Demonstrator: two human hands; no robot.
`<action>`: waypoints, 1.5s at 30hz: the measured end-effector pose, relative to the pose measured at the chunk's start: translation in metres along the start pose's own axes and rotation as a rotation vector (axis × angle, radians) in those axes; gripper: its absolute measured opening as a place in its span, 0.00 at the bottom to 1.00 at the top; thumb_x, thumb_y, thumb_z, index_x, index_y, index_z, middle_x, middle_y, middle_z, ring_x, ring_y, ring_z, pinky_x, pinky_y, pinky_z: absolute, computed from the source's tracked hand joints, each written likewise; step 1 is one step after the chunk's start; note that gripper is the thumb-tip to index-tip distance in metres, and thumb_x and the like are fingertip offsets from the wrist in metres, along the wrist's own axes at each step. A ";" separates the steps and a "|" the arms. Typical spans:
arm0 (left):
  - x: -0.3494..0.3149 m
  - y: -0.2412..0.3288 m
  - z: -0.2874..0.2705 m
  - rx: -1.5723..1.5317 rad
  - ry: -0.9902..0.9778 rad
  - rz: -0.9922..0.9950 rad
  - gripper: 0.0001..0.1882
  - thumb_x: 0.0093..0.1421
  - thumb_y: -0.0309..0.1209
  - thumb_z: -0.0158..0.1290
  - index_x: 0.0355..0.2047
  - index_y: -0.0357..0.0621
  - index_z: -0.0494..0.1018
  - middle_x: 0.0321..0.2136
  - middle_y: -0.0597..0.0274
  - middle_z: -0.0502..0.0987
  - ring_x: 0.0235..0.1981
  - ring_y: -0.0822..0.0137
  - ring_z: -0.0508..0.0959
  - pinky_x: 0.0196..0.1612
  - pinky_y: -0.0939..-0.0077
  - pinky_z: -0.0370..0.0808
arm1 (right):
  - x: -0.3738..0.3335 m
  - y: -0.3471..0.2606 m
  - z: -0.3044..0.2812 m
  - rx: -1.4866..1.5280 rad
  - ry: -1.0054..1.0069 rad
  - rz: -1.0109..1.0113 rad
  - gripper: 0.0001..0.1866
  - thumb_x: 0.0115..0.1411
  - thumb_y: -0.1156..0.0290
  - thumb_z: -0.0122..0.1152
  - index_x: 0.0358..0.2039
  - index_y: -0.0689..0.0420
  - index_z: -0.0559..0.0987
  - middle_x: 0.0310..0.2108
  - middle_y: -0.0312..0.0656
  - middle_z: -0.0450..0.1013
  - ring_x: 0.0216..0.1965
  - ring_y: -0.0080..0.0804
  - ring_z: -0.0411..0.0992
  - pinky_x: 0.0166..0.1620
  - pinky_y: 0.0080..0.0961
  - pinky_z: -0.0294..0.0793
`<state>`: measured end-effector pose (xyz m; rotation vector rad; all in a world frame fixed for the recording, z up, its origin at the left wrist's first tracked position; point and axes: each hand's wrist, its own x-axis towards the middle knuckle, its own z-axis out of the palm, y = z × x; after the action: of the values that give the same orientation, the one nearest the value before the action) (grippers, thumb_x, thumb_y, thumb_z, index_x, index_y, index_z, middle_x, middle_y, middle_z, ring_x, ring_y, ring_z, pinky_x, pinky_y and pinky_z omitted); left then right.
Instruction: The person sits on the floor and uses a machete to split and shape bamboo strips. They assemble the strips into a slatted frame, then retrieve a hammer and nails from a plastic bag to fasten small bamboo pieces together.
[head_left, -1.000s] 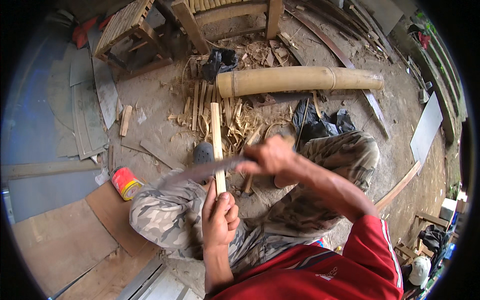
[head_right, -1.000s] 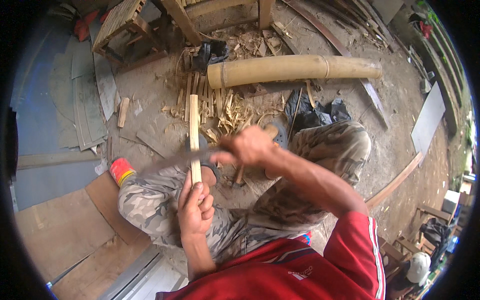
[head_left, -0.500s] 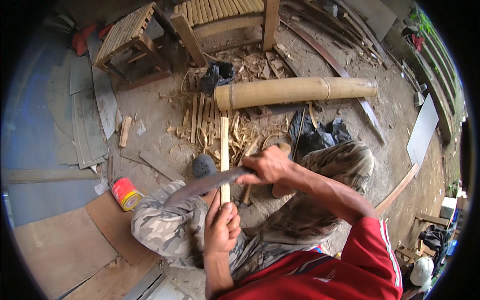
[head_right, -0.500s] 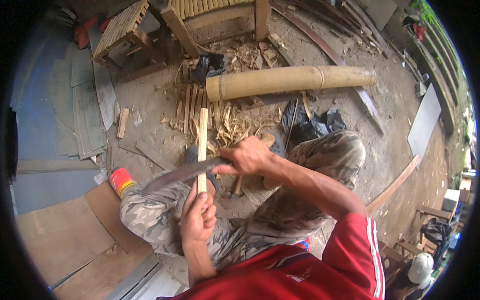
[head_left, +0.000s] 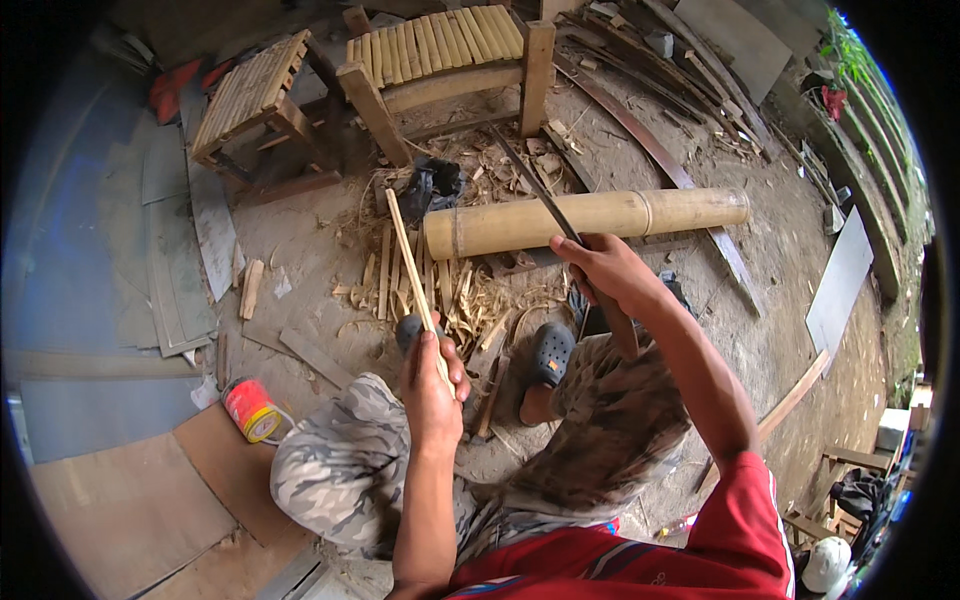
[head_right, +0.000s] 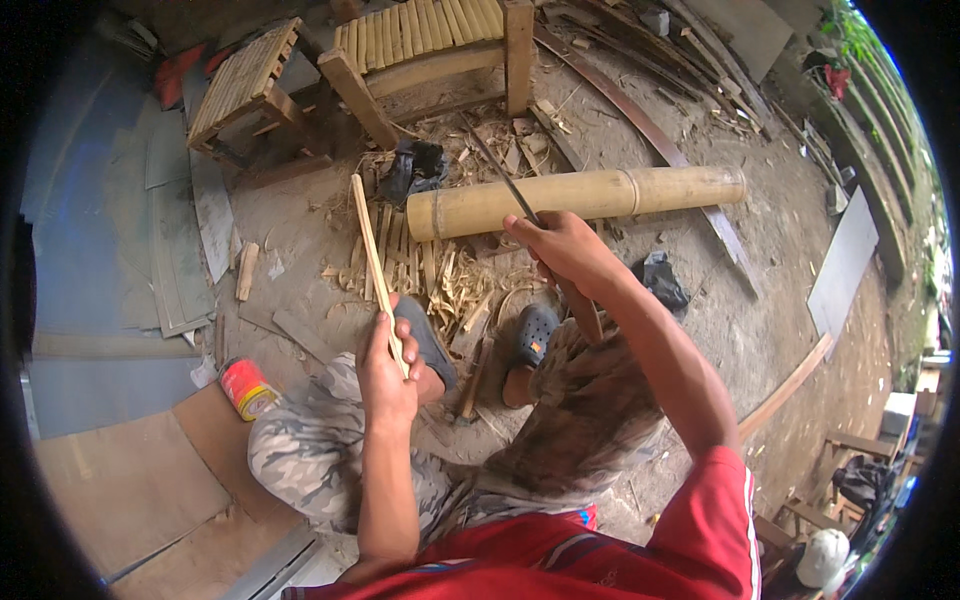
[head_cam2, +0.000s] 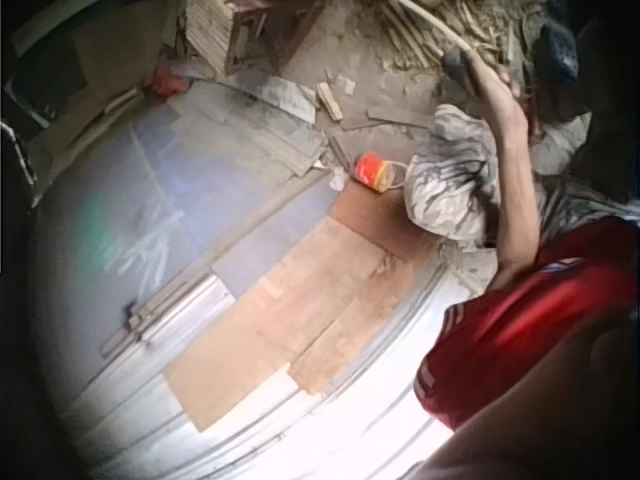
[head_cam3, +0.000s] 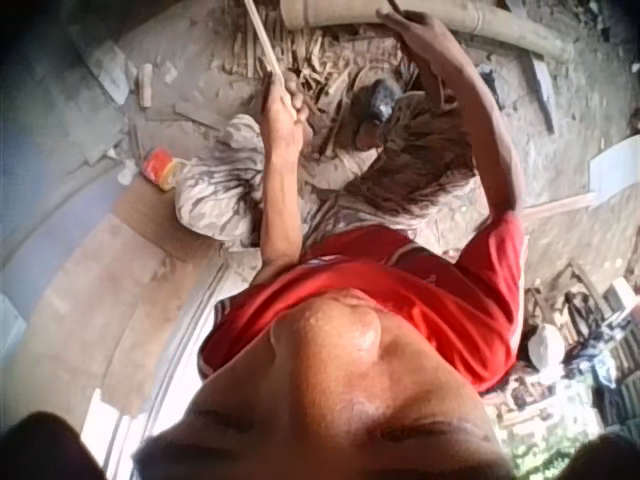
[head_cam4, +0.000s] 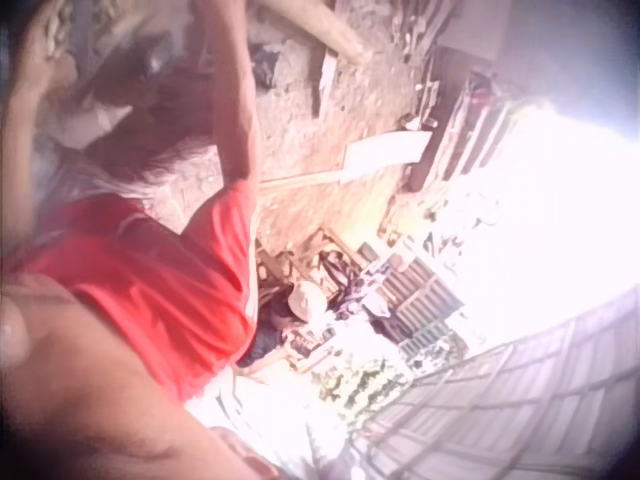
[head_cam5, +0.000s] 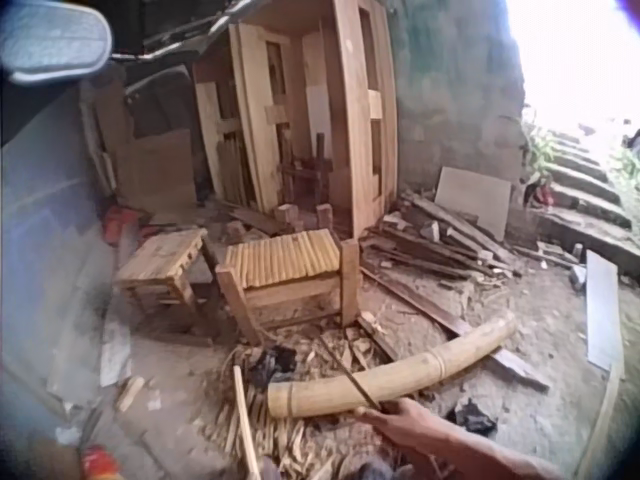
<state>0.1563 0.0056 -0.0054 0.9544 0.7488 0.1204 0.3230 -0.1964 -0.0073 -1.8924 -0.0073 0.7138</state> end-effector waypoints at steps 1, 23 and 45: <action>0.014 0.003 0.007 0.050 0.021 0.013 0.19 0.69 0.36 0.44 0.57 0.44 0.66 0.28 0.71 0.67 0.21 0.82 0.64 0.18 0.86 0.60 | 0.002 -0.004 -0.005 0.025 -0.004 -0.028 0.18 0.67 0.55 0.55 0.36 0.60 0.74 0.17 0.29 0.62 0.14 0.17 0.60 0.17 0.20 0.60; 0.310 0.004 0.229 0.293 -0.492 0.243 0.09 0.63 0.33 0.57 0.38 0.40 0.76 0.30 0.68 0.78 0.29 0.80 0.74 0.33 0.83 0.71 | 0.229 -0.056 -0.066 0.658 0.347 -0.134 0.13 0.60 0.69 0.66 0.40 0.62 0.75 0.22 0.32 0.71 0.15 0.17 0.66 0.17 0.17 0.65; 0.590 0.101 0.305 1.766 -0.231 1.132 0.45 0.58 0.67 0.43 0.68 0.54 0.53 0.68 0.43 0.48 0.71 0.48 0.40 0.69 0.46 0.32 | 0.518 -0.124 -0.257 0.270 0.204 -0.058 0.14 0.50 0.70 0.72 0.36 0.57 0.80 0.31 0.36 0.76 0.30 0.27 0.72 0.28 0.28 0.70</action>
<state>0.8101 0.0945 -0.1302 2.9446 -0.2169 0.3331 0.9102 -0.1913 -0.0803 -1.6892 0.1557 0.4549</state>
